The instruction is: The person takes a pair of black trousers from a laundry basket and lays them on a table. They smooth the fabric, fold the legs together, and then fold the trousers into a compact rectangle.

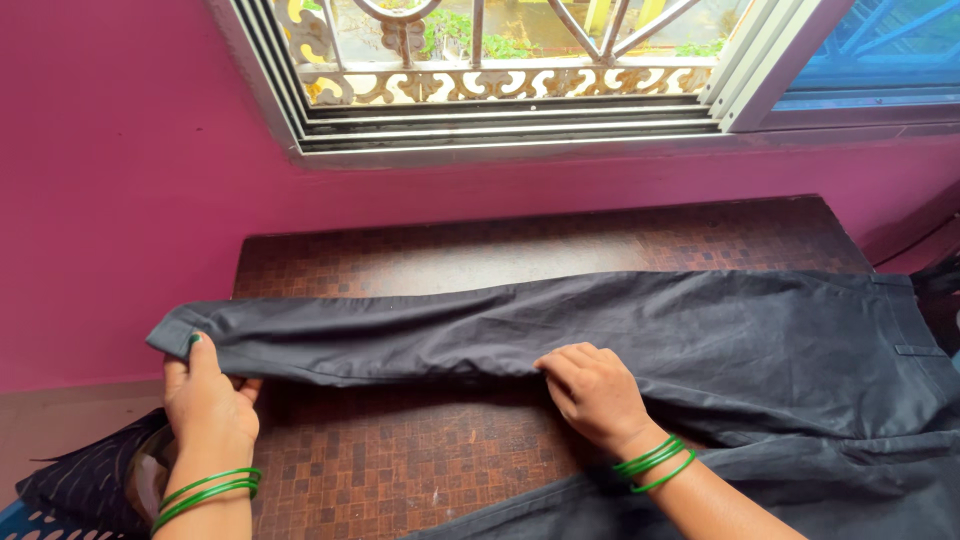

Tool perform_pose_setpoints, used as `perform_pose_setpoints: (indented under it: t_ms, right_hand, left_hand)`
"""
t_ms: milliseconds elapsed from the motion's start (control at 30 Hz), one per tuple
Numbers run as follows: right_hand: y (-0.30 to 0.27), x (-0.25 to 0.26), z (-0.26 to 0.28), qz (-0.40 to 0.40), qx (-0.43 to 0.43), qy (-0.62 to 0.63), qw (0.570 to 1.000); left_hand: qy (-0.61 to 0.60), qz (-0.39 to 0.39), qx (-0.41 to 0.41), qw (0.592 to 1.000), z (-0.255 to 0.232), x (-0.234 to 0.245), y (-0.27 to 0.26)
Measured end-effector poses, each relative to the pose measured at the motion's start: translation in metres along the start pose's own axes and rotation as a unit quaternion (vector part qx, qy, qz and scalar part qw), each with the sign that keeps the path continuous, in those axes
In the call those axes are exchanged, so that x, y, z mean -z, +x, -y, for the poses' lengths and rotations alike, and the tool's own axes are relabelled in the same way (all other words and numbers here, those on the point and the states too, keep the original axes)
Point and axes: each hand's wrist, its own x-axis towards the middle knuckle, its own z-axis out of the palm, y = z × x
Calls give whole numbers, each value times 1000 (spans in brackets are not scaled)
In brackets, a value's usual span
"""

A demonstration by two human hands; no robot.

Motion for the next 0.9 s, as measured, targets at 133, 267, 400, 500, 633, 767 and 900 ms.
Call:
perform_pose_setpoints:
  t_ms: [133, 267, 400, 500, 633, 767, 900]
  right_hand:
    - [10, 4, 8, -16, -130, 86, 988]
    - [12, 11, 10, 47, -30, 7, 998]
    - [7, 9, 19, 145, 14, -92, 985]
    - [5, 5, 25, 7, 121, -107, 987]
    - [1, -13, 46, -45, 252, -121, 959]
    - [4, -39, 74, 34, 186, -108, 976]
    - [17, -60, 75, 14, 116, -156, 981]
  left_hand:
    - [2, -37, 10, 999, -18, -14, -5]
    - [10, -65, 7, 998, -14, -14, 2]
    - [11, -81, 39, 996, -1, 1, 10]
    - [8, -99, 62, 993, 7, 9, 15]
    - [-20, -91, 66, 994, 8, 14, 20]
    - [-24, -74, 47, 996, 1, 7, 19]
    - [-21, -54, 37, 998, -7, 4, 11]
